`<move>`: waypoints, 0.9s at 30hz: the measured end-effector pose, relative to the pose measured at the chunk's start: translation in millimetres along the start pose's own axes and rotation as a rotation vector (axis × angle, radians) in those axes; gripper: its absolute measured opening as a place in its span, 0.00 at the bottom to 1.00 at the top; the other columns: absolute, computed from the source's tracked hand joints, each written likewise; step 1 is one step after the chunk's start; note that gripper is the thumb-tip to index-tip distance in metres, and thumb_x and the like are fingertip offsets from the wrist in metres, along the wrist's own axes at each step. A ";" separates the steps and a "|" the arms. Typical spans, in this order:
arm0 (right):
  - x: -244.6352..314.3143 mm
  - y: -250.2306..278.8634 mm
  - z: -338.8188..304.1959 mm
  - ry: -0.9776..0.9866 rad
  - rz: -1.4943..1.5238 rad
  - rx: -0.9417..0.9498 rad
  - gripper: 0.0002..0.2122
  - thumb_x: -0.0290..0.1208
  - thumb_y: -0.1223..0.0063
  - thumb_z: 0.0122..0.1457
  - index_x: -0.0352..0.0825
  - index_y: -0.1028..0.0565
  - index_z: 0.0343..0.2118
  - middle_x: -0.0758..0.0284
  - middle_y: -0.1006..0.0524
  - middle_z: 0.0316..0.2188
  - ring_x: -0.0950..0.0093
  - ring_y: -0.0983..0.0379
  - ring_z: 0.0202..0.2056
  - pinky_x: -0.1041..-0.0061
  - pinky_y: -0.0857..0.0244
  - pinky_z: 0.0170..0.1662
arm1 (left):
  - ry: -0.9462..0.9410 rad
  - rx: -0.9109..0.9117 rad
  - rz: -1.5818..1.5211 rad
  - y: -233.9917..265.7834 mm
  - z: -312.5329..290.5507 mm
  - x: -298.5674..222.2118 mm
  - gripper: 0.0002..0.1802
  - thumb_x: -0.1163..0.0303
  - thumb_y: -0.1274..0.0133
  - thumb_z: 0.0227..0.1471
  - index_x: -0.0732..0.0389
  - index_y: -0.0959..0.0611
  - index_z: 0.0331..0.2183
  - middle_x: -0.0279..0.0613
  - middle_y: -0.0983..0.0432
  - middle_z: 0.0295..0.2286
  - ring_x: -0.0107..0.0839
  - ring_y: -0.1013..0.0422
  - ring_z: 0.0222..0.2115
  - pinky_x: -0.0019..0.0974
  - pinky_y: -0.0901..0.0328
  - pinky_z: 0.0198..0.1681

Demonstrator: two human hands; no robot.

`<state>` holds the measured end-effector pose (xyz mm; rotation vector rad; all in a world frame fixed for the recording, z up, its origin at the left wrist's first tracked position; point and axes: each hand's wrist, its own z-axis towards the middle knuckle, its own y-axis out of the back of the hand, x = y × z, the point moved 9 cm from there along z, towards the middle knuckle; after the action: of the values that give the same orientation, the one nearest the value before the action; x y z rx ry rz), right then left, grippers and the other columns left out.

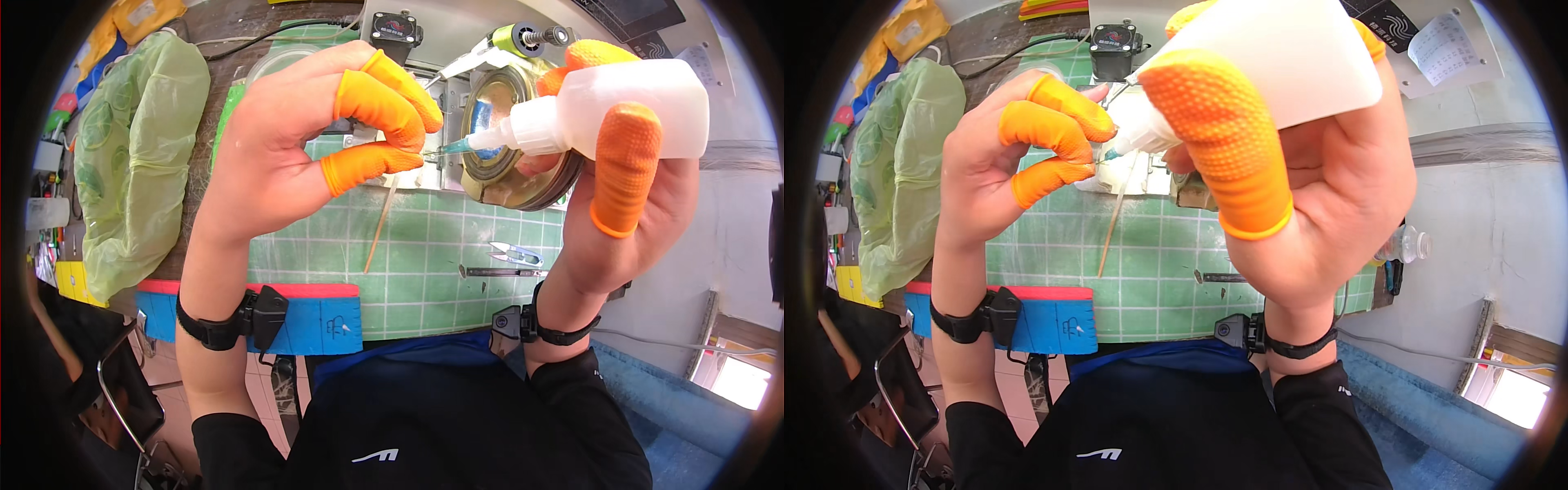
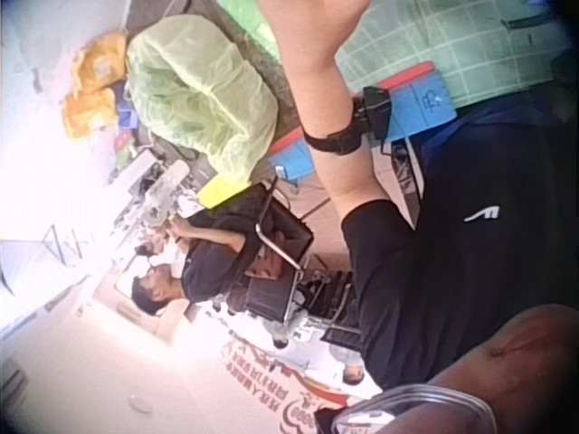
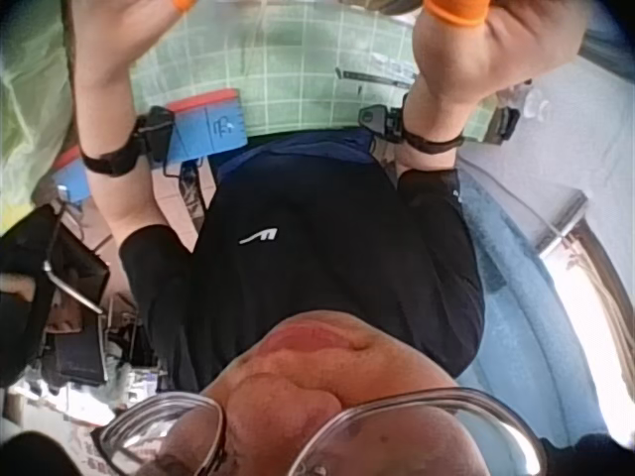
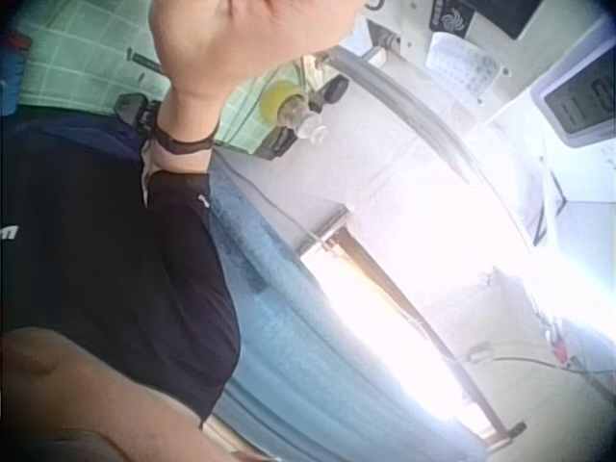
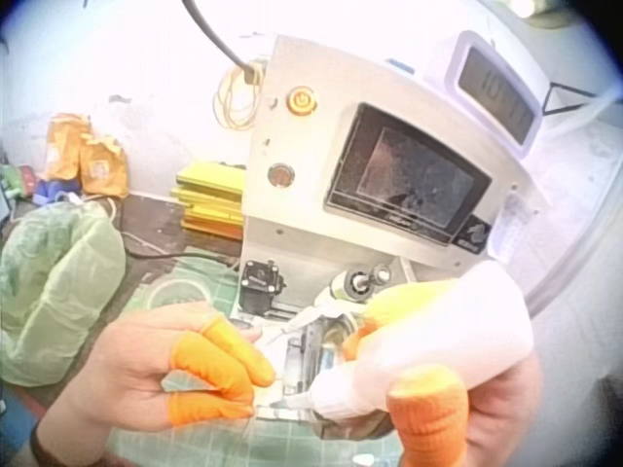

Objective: Assembling small metal components onto a blue substrate and applying adhesive using a manual machine and glue bottle.

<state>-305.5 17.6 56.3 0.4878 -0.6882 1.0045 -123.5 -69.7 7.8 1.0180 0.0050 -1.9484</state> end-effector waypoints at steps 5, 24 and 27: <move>-0.2 -11.4 -1.2 0.032 -0.105 0.214 0.20 0.35 0.43 0.64 0.23 0.30 0.51 0.49 0.22 0.46 0.64 0.21 0.43 0.68 0.25 0.47 | 0.004 0.005 0.010 -1.5 0.7 0.8 0.09 0.81 0.37 0.43 0.65 0.19 0.30 0.47 0.20 0.32 0.38 0.26 0.35 0.56 0.32 0.55; 18.5 -9.4 -9.5 0.103 -0.140 0.346 0.12 0.31 0.42 0.60 0.27 0.25 0.41 0.56 0.22 0.43 0.68 0.23 0.36 0.65 0.29 0.44 | 0.102 -0.036 -0.020 -4.9 -3.5 10.6 0.12 0.81 0.35 0.41 0.64 0.20 0.30 0.44 0.21 0.33 0.39 0.26 0.35 0.53 0.33 0.54; 16.2 36.0 -36.2 -0.049 -0.081 0.296 0.17 0.36 0.42 0.60 0.27 0.27 0.45 0.57 0.23 0.43 0.68 0.24 0.35 0.65 0.28 0.41 | 0.181 -0.023 -0.022 -3.9 -17.1 10.9 0.09 0.82 0.39 0.45 0.66 0.21 0.31 0.48 0.25 0.34 0.39 0.29 0.38 0.67 0.41 0.59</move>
<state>-320.8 67.7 45.1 0.7950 -0.5602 1.0249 -117.9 -68.7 -12.1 1.1801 0.1405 -1.8649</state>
